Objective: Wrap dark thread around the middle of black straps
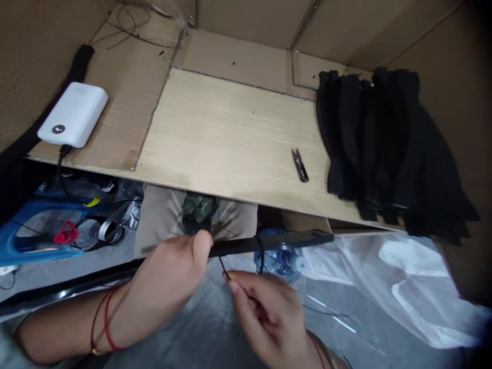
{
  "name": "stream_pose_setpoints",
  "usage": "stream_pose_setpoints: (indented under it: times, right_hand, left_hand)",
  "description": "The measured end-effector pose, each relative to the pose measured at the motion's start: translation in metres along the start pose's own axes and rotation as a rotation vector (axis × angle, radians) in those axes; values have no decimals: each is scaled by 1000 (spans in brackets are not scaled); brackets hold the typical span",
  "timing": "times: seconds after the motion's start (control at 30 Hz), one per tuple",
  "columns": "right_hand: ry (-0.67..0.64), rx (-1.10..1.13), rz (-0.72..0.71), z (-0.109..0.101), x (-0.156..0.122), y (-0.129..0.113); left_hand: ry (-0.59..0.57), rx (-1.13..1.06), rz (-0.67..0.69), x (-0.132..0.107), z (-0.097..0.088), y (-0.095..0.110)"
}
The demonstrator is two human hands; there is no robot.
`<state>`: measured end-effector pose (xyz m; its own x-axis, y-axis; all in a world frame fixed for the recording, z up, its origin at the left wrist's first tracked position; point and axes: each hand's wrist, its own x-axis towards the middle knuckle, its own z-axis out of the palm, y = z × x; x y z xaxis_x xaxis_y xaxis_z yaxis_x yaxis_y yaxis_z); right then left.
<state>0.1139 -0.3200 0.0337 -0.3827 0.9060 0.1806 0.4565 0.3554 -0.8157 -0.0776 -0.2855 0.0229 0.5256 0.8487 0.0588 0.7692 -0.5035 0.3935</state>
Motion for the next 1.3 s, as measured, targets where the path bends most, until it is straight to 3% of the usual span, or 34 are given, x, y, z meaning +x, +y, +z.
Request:
stream_pose_setpoints:
  times: [0.1,0.17,0.43,0.53,0.6,0.67,0.77,0.87,0.97,1.3]
  right_hand:
    - [114,-26,-44,8,-11,-4]
    - [164,-30,-30,14,-17,-3]
    - [273,-26,44,26,-26,-2]
    - [285,-37,90,27,-28,-1]
    - [304,-54,114,26,-29,1]
    - [316,-57,133,25,-28,5]
    - [279,17,227,25,-22,11]
    - [241,161,369,27,-13,17]
    - [242,279,442,30,-7,21]
    - [358,382,516,42,-6,31]
  left_hand:
    - [264,115,109,-3,-5,9]
    - [357,123,151,-2,-6,12]
    - [425,138,266,3,-6,11]
    - [398,98,285,2,-6,13]
    - [316,16,276,0,-7,14]
    - [144,-139,207,-2,-9,13]
    - [-194,-380,-24,0,-11,6]
    - [-399,-629,-212,9,-8,-3]
    - [-470,-903,-298,18,0,-10]
    - [-654,-1428,-384,30,16,-21]
